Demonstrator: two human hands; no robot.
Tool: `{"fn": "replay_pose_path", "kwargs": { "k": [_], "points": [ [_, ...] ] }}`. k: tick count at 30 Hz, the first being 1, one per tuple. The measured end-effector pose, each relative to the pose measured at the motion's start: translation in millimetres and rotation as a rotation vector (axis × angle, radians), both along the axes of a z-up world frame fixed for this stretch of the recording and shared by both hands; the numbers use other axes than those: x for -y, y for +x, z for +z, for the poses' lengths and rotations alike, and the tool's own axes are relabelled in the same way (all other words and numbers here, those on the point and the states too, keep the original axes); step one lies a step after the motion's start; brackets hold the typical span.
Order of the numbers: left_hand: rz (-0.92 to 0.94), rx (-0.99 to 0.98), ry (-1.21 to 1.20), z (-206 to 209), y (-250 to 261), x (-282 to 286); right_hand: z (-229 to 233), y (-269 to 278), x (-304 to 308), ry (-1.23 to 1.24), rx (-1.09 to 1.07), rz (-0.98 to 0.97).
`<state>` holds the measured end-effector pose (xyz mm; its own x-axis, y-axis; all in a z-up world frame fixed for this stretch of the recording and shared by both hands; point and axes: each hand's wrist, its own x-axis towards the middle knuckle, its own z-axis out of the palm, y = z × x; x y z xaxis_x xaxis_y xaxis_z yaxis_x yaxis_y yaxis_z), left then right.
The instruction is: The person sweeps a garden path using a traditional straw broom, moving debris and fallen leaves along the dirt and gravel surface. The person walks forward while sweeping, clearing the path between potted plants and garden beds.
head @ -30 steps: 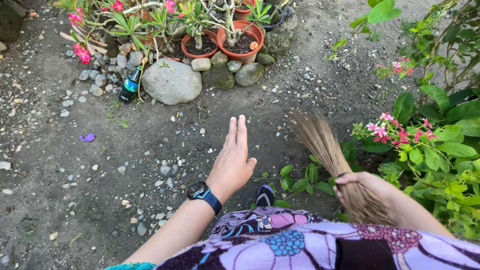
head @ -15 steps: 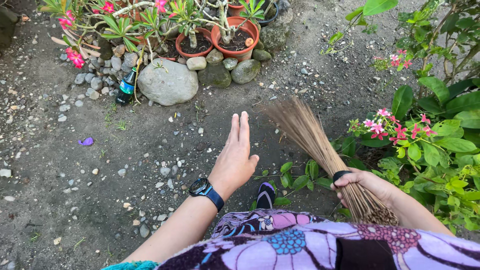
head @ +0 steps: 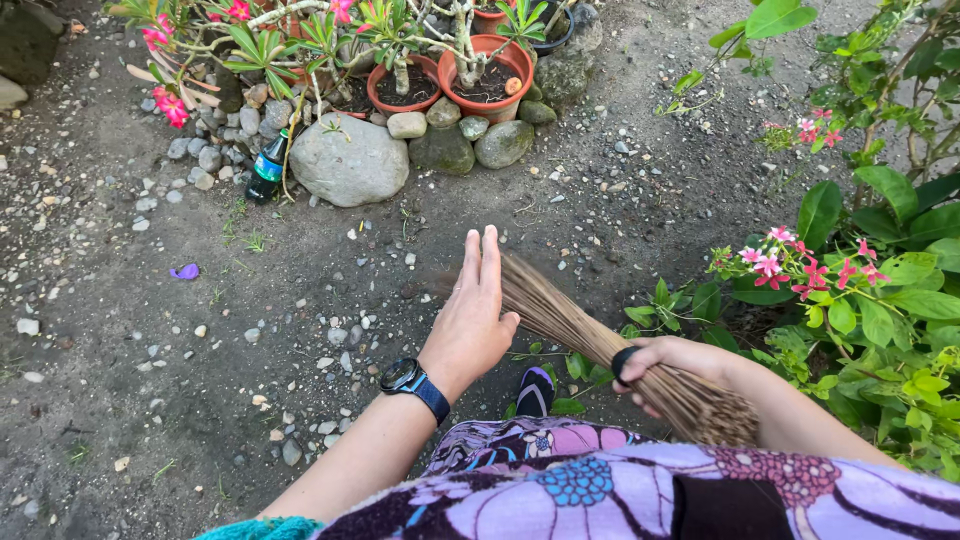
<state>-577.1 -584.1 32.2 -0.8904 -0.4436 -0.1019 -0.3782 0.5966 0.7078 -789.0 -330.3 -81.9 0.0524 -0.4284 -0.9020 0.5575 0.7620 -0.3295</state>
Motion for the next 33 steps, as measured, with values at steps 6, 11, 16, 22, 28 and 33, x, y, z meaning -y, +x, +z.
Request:
{"fn": "replay_pose_path", "kwargs": {
  "k": [6,11,16,22,28,33],
  "points": [
    [0.047,-0.004,-0.010,-0.1,-0.3,2.8,22.9,-20.8,-10.7,0.029,-0.112,-0.195],
    [0.067,-0.020,-0.044,0.3,-3.5,-0.4,-50.2,-49.6,48.2,0.091,-0.121,-0.254],
    [0.155,0.107,-0.154,3.1,-6.9,-5.9,-100.9,-35.7,109.9,0.021,-0.035,0.233],
    [0.238,0.105,-0.170,2.9,-7.7,-1.8,-23.6,-26.8,93.9,-0.073,0.126,0.255],
    [0.272,0.113,-0.142,0.4,-3.2,25.5,47.0,-41.7,65.1,-0.069,0.015,-0.013],
    [0.234,0.079,-0.130,0.9,-2.1,56.6,24.9,-54.9,76.9,0.095,-0.052,-0.269]
  ]
}}
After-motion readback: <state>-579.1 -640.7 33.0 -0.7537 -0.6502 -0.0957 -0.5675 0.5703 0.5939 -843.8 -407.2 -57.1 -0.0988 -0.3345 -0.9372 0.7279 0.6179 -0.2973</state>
